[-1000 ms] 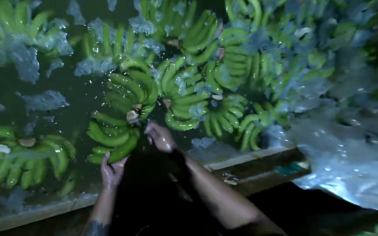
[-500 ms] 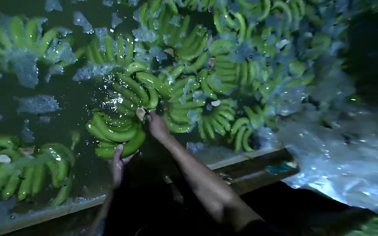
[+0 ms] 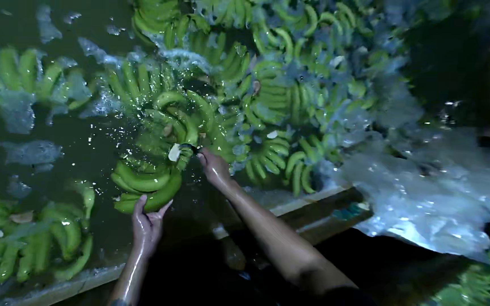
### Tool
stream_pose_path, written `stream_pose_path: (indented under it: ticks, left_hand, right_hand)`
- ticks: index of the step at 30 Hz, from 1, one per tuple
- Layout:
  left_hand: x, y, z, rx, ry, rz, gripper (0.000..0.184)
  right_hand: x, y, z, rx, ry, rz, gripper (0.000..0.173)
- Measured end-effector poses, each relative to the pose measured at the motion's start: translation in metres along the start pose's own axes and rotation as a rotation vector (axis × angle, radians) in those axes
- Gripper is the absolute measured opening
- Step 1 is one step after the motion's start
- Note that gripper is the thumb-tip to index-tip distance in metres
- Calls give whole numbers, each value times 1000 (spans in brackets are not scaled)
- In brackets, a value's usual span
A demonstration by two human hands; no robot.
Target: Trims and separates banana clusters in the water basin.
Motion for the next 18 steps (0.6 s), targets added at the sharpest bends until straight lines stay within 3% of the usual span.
stream_pose_path:
  ticks: [4, 7, 10, 12, 15, 18]
  left_hand:
    - [1, -9, 9, -95, -38, 114, 36]
    - [-6, -6, 6, -95, -10, 76, 34]
    - [-8, -4, -9, 1, 80, -50, 27]
    - [-11, -5, -14, 67, 133, -87, 26]
    - [-30, 7, -12, 2, 181, -83, 22]
    - [-56, 37, 18, -6, 380, -57, 32]
  right_hand:
    - [29, 19, -20, -127, -144, 102, 38]
    - [60, -7, -10, 40, 97, -85, 40]
    - [67, -20, 11, 139, 266, -238, 36]
    - [70, -55, 21, 217, 410, -344, 33]
    - [39, -111, 37, 366, 792, -351, 21]
    - [2, -83, 52, 222, 505, -263, 29]
Point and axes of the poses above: each hand's wrist, its own y-axis towards the middle knuckle, its own x-axis out of the palm, z = x × y, the point moved 10 cm from there along y, towards the middle knuckle, and after that the axes turned 8 degrees about z, right-handed, at the moved point
